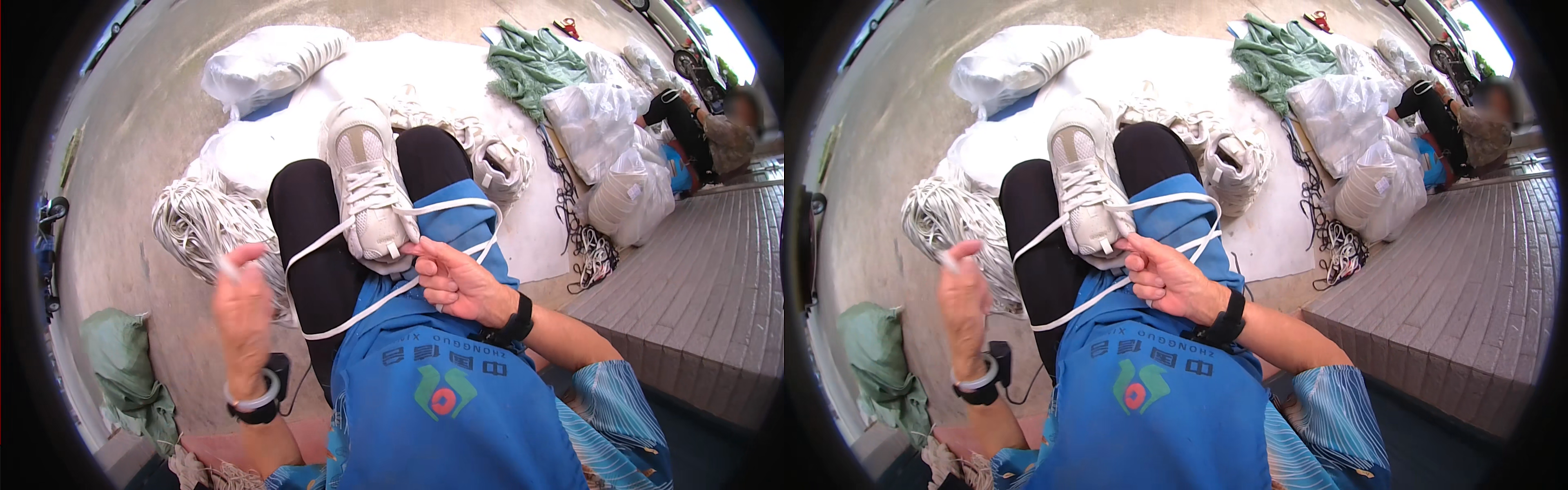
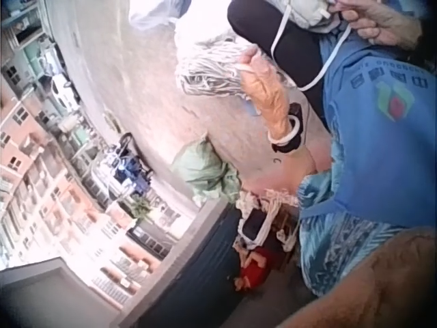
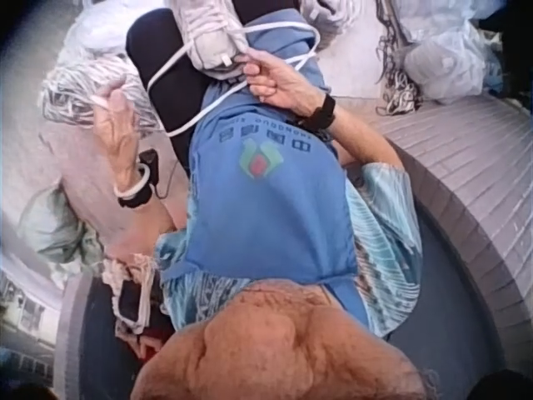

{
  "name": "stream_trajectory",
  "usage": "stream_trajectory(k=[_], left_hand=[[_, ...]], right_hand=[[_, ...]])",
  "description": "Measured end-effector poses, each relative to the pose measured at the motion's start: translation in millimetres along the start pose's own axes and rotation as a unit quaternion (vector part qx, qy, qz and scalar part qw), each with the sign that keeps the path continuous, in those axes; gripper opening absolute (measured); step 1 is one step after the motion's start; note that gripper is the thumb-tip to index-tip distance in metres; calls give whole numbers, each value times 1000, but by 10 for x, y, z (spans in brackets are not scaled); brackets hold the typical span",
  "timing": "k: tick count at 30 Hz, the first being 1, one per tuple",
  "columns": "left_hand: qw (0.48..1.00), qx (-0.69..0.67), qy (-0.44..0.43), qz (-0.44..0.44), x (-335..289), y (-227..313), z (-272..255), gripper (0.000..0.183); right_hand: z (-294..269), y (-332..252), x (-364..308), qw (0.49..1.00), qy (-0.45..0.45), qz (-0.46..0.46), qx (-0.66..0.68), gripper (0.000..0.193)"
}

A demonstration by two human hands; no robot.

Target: Lacing a white athletic shoe.

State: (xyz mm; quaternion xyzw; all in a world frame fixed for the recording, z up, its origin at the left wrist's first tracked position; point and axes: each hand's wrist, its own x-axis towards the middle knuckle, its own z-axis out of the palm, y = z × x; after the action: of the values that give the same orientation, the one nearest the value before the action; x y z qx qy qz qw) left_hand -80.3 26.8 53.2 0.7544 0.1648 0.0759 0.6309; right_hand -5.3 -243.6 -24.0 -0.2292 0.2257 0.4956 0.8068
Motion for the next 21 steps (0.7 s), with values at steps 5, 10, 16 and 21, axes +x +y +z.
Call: stream_trajectory(k=[5,10,16,21], left_hand=[[995,-1,-89,-44,64,-123,475,28],[989,82,-118,18,107,-199,660,29],[987,105,-122,-22,178,-106,688,26],[986,141,-85,28,193,-231,769,26]], right_hand=[[85,48,76,1000,8,8,-10,21],[-34,85,206,997,-52,17,47,25],[139,125,354,999,-34,31,12,27],[134,182,347,933,90,-124,-326,42]])
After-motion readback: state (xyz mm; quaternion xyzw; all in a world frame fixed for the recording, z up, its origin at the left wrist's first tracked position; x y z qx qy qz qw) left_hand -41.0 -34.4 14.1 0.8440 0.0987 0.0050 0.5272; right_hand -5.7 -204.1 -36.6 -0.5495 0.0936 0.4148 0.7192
